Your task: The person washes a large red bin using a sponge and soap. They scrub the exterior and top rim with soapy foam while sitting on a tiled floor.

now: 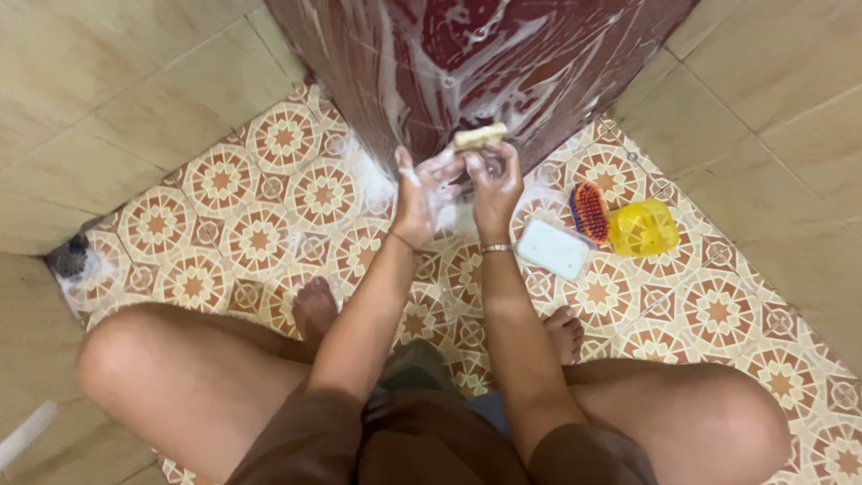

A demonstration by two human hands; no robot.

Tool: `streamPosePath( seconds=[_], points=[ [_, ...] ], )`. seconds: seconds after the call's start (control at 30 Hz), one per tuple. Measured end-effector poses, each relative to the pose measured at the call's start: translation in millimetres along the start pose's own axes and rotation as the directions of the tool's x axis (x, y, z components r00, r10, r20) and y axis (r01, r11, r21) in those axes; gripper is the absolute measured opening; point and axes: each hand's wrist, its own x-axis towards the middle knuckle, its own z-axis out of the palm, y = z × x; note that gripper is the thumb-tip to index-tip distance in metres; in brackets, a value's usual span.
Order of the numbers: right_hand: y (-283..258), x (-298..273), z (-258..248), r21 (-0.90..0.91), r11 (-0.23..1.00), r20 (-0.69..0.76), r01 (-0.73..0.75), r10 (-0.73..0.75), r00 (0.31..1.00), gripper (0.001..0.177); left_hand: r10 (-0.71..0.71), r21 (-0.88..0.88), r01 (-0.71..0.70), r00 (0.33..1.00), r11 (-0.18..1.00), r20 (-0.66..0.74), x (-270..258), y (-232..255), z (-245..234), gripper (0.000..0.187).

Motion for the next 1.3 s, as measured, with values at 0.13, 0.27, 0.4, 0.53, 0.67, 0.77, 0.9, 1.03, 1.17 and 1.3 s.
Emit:
streamPosePath(
  seconds=[0.13,0.27,0.4,0.53,0.67,0.77,0.9,1.03,1.17,1.3],
  points=[
    [-51,30,19,-0.259,0.955,-0.149,0.142,-0.184,0.972,0.023,0.148,0.133,-0.128,0.976,0.983,-0.157,-14,35,2,0.103],
    [-106,67,37,-0.299,0.906,-0.278,0.299,-0.382,0.882,0.027,0.236,0.147,-0.204,0.938,0.968,-0.253,-25,66,-19,0.097],
    [-137,77,64,-0.552,0.674,-0.053,0.490,-0.615,0.787,0.034,0.256,0.027,-0.257,0.934,0.966,-0.251,-19,81,-40,0.093],
    [-74,40,73,-0.603,0.576,0.071,0.552,-0.651,0.756,0.032,0.273,-0.010,-0.284,0.929,0.959,-0.250,-13,85,-43,0.092],
    [64,-3,49,-0.549,0.754,-0.109,0.362,-0.494,0.862,0.042,0.227,0.053,-0.223,0.915,0.973,-0.332,-16,67,-50,0.091],
    [152,-47,30,-0.375,0.927,-0.277,0.025,-0.138,0.951,0.048,0.253,0.044,-0.263,0.852,0.964,-0.459,-6,31,-68,0.082],
    [208,-45,26,0.467,0.718,-0.354,-0.516,0.687,0.635,0.053,0.484,0.222,-0.433,0.729,0.874,-0.484,-2,-9,-64,0.067],
    [185,12,35,0.386,0.895,-0.568,-0.222,0.420,0.707,0.045,0.793,0.680,-0.476,0.547,0.558,-0.268,-20,14,-5,0.045],
    [69,89,21,0.208,0.978,-0.573,-0.005,0.126,0.810,0.043,0.873,0.878,-0.434,0.327,-0.202,0.363,-27,64,44,0.046],
    [-34,114,18,-0.351,0.887,-0.320,0.301,-0.416,0.851,0.043,0.742,0.757,-0.478,0.275,-0.446,0.611,-17,99,83,0.041]
  ],
)
